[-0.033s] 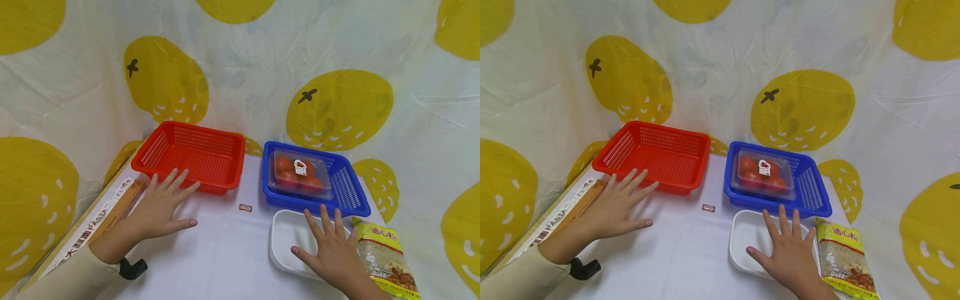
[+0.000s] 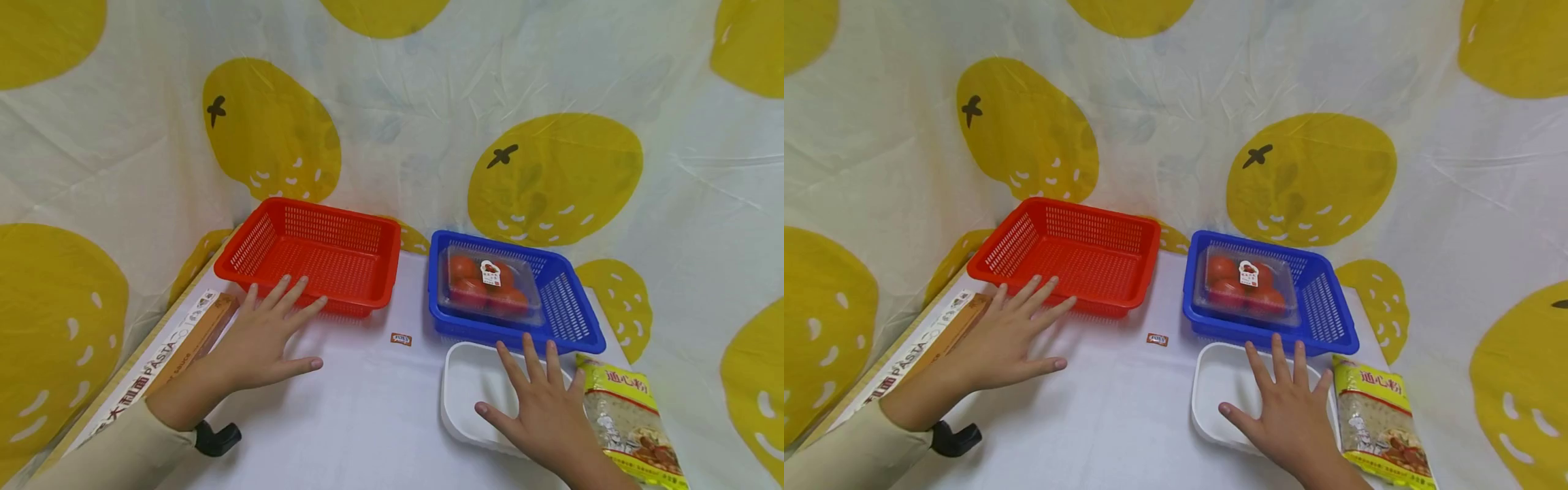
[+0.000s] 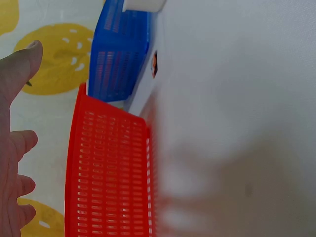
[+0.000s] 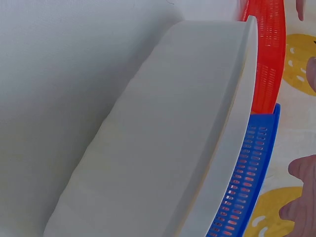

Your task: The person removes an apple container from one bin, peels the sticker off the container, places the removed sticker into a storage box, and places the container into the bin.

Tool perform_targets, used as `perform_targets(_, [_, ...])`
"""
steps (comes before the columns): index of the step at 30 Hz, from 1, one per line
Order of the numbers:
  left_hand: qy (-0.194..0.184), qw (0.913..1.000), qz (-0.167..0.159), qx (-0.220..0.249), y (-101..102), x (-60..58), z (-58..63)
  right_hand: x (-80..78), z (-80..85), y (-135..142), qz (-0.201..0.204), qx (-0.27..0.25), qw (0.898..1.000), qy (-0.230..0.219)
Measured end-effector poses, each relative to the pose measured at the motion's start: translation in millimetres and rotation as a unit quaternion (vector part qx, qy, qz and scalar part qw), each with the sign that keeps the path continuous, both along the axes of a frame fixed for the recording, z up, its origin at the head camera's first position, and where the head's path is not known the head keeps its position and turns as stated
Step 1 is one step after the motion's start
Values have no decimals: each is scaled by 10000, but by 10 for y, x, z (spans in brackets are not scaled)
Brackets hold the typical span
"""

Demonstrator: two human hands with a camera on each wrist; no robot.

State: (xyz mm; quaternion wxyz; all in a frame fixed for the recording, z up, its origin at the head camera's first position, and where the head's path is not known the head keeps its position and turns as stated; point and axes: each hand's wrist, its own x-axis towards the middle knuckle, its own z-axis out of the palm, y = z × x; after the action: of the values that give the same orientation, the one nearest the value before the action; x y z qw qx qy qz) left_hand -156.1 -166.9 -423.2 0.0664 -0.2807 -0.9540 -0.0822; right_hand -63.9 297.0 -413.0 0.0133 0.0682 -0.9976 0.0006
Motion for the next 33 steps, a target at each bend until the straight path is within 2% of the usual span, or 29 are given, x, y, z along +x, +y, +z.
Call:
perform_targets(8, [-154, 9999, 5, 73, 9, 0, -11, 7, -2, -11, -3, -12, 10000, -25])
perform_targets(15, [-32, 10000, 40, 2, -2, 10, -7, -4, -9, 19, -1, -51, 9999, 87])
perform_targets(24, [-34, 9999, 54, 133, 30, -9, -6, -49, 64, 68, 24, -285, 9995, 147])
perform_targets(33, [61, 9991, -22, 423, 173, -55, -43, -158, 188, 142, 136, -571, 9979, 255])
